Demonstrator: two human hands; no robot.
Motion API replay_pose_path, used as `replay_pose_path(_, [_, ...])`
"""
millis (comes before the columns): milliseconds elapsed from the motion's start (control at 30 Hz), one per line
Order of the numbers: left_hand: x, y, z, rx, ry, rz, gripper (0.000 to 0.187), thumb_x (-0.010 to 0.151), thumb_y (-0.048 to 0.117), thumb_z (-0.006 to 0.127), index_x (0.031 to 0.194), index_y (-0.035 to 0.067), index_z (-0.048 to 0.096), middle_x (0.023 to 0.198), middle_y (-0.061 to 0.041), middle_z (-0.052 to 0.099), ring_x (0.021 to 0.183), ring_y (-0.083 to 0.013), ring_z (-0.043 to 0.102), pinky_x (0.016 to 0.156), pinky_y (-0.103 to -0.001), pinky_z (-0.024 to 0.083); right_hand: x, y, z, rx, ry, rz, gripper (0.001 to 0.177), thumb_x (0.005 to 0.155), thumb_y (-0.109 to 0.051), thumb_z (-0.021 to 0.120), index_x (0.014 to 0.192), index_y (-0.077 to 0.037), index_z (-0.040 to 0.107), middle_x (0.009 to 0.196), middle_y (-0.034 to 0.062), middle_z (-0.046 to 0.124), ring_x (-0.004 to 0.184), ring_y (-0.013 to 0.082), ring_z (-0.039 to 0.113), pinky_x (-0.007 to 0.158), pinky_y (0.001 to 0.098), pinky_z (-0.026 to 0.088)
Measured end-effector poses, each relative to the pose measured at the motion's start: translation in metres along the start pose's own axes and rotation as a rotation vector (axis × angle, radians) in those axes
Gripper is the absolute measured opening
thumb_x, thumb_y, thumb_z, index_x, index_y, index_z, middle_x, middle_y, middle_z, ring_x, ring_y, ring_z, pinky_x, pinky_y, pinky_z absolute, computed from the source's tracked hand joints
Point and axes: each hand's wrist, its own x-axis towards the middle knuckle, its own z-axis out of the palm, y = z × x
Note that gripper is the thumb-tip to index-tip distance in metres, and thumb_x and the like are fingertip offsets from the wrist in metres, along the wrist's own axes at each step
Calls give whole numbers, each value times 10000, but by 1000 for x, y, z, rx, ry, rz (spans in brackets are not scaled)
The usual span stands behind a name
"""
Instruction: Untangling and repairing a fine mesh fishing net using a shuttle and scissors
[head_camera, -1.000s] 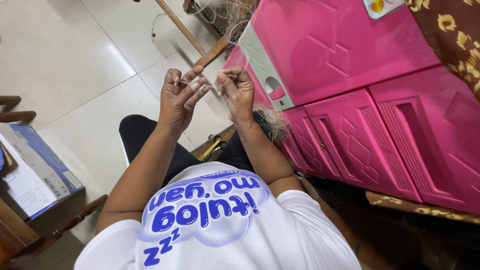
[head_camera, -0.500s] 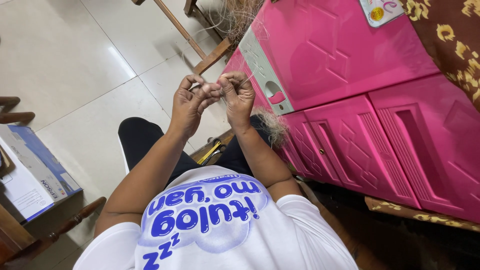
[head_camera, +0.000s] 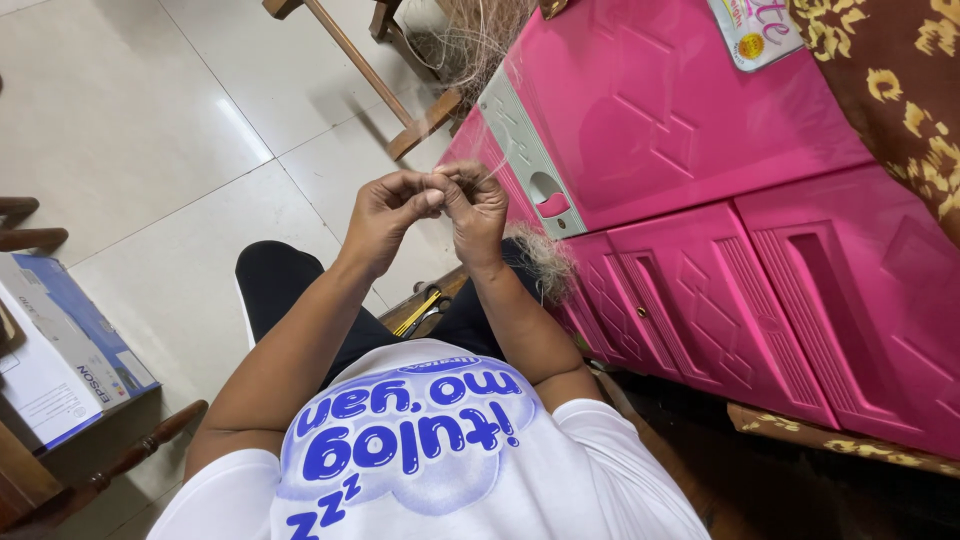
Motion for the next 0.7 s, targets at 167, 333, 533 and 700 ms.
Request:
replay_pose_path(167, [-4, 6, -1, 153, 132, 64, 168, 922, 91, 808, 1040, -17, 755, 1025, -179, 769, 929, -202, 764, 925, -367, 636, 3, -7, -4, 92, 73, 15, 76, 941, 5, 714, 994, -26, 670, 611, 30, 572, 490, 46, 525, 463, 179, 459])
replay_pose_path(333, [-6, -9, -2, -163, 121, 85, 105, 963, 71, 728, 1006, -18, 695, 1085, -186, 740, 995, -274, 775, 956, -401, 641, 3, 3, -10, 199, 60, 157, 72, 956, -12, 712, 1011, -34, 671, 499, -2, 451, 444, 58, 510, 537, 236, 556])
replay_pose_path(533, [-10, 1, -4, -412, -25, 60, 96, 1019, 130, 644, 1007, 42, 607, 1169, -184, 719, 1042, -314, 769, 969, -452, 637, 5, 23, -25, 295, 42, 281, 57, 984, -39, 691, 1028, -70, 674, 479, 17, 457, 486, 119, 627, 612, 269, 612])
replay_pose_path(700, [-8, 0, -9, -497, -94, 32, 119, 1044, 188, 611, 1025, 88, 548, 1249, -164, 683, 1101, -306, 752, 1028, -478, 606, 8, 25, -31, 353, -8, 383, 78, 1010, -66, 669, 1087, -79, 667, 519, 66, 494, 599, 216, 706, 602, 293, 586])
